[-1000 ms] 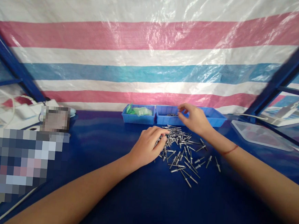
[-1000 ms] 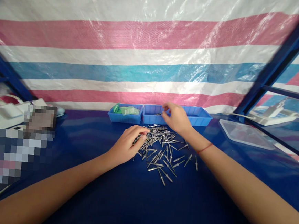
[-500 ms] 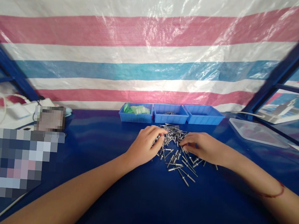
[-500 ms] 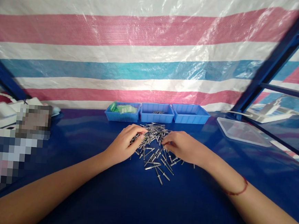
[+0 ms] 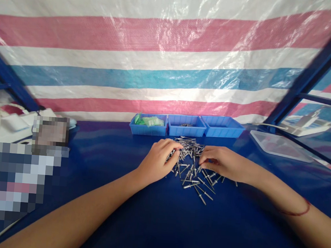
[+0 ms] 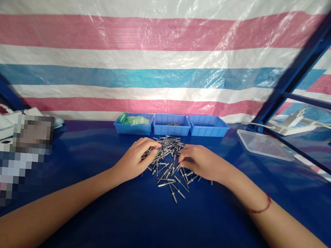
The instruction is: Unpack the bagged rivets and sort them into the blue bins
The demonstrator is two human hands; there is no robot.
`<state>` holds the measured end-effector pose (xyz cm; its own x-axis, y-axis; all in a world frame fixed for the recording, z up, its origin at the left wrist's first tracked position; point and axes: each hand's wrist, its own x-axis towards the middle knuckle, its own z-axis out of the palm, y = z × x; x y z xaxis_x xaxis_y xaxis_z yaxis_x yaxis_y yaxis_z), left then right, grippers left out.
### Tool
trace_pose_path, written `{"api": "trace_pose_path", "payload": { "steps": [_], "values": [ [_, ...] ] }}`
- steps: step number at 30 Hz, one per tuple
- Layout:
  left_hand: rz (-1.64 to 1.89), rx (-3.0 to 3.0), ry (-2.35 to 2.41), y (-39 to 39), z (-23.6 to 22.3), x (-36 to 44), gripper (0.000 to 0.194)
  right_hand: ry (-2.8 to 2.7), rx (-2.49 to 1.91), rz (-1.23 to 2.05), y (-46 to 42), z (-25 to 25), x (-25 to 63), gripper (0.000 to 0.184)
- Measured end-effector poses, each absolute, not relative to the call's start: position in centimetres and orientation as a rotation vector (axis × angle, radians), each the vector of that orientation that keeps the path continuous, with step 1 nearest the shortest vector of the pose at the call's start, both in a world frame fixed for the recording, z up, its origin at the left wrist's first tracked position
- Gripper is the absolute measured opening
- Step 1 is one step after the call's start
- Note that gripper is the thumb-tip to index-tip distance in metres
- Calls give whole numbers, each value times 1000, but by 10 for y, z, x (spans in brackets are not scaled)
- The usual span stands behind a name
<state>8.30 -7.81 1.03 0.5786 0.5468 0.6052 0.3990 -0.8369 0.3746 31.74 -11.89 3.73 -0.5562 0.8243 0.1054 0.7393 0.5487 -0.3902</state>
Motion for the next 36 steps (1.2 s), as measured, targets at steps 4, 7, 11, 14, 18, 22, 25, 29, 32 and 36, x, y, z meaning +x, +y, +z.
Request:
{"api": "trace_pose_path", "payload": {
  "steps": [4,7,11,14,18,22,25,29,32,36],
  "values": [
    [1116,2620,792,-78,11,83,16,-2514,-1341,361,-120,38,320,19],
    [1122,2644,784,-79,10,83,15,-2439,-1383,355,-122,42,322,18],
    [1124,2733,725,-82,11,83,16,-2218,-1412,426,-127,46,313,19],
    [1115,2802,717,-86,12,83,22,-2020,-1348,567,-130,44,301,21],
    [1137,2802,737,-91,16,84,19,-1850,-1251,792,-133,37,286,26],
    [1189,2761,733,-94,18,86,15,-1763,-1206,908,-134,35,279,30],
    [1245,2745,722,-94,18,85,14,-1727,-1214,963,-136,37,276,30],
    [1307,2744,713,-93,17,84,13,-1718,-1262,1004,-139,41,272,28],
    [1348,2727,703,-92,17,83,12,-1661,-1218,960,-139,40,270,22],
    [1327,2685,757,-90,16,84,11,-1616,-1140,830,-139,38,270,20]
  ]
}}
